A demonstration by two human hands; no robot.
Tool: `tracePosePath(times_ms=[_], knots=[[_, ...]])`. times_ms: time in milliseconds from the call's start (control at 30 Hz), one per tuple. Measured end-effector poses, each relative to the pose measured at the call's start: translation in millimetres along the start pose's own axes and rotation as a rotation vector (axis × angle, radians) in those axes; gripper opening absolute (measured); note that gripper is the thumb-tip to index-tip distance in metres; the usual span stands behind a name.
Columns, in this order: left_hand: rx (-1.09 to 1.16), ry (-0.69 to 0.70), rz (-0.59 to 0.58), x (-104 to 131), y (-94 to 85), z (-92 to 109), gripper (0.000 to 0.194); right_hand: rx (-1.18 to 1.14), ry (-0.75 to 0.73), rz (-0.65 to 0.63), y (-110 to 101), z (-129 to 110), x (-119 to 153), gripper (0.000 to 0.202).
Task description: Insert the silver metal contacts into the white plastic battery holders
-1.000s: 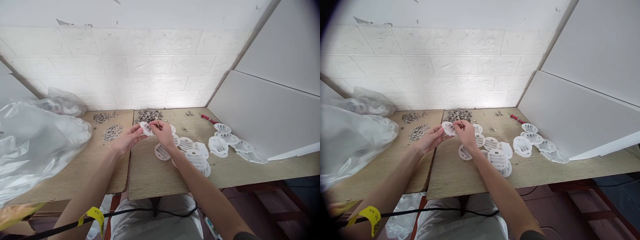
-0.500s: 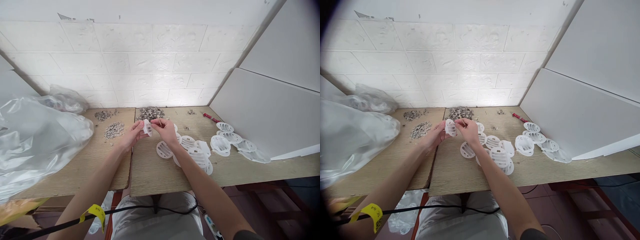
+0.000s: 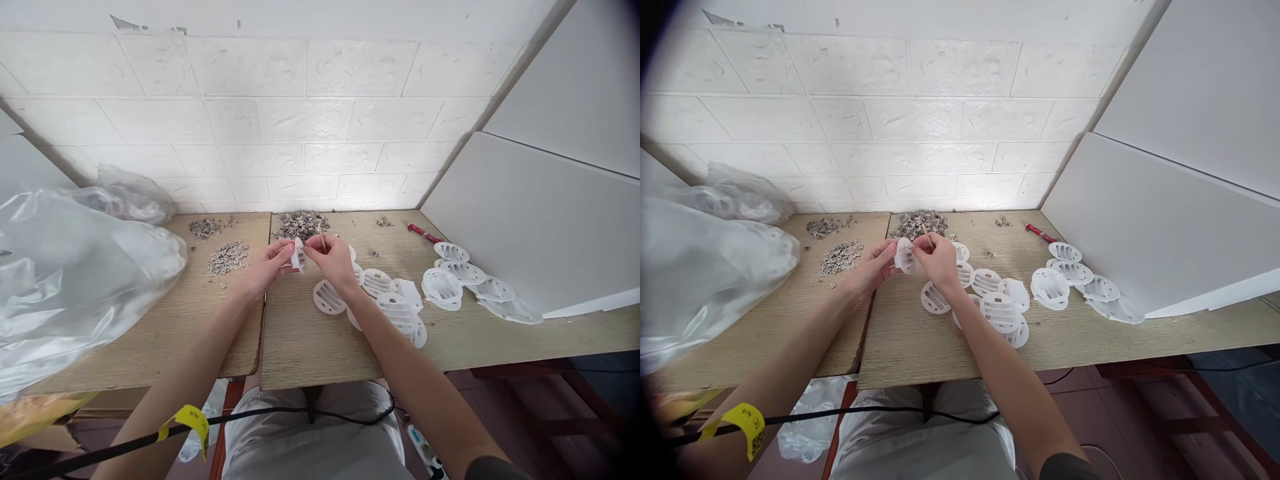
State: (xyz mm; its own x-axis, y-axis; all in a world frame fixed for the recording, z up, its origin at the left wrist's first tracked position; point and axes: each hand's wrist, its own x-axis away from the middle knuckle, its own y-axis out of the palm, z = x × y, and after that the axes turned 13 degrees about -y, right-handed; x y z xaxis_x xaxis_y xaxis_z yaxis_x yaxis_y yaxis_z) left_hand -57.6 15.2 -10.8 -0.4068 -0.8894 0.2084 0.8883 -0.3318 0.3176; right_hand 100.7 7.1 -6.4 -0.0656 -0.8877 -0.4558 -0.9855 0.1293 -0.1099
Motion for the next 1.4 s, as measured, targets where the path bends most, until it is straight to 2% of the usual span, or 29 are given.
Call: tracePosePath(times_ms=[200,367,667,800,967,1167,1400], knots=[[-0.034,0.017,0.014,-1.2,-1.4,-1.9,0.041,0.032,0.026,-0.007,-2.3,-0.3,-1.7,0.016],[-0.12,0.036,-0.019,-2.4,-4.4,-4.2,0.039,0.05,0.02,0.002,-1.0,-0.5,-0.1,0.015],[-0.17,0.043,0.036,-2.6,-7.4,-4.3,0.041,0.257,-0.185,-0.017,1.7,-7.2,4.4,0.01],[-0.171,0.049,0.073,-1.2,-4.4,-2.7,0.043,0.283,-0.211,-0.032,1.7,-7.2,4.4,0.015],[-0.151,0.063,0.113,-1.9,-2.0,-2.1,0.045,0.199,-0.116,-0.049,0.1,-6.1,3.0,0.012],[-0.051,0.071,0.057,-4.3,-4.3,-3.2,0.047,0.066,-0.039,-0.041,-3.0,-2.7,-0.4,0.016],[0.031,0.067,-0.007,-3.0,-4.5,-1.7,0.041,-0.12,0.12,-0.049,-5.7,-1.6,-4.3,0.019]])
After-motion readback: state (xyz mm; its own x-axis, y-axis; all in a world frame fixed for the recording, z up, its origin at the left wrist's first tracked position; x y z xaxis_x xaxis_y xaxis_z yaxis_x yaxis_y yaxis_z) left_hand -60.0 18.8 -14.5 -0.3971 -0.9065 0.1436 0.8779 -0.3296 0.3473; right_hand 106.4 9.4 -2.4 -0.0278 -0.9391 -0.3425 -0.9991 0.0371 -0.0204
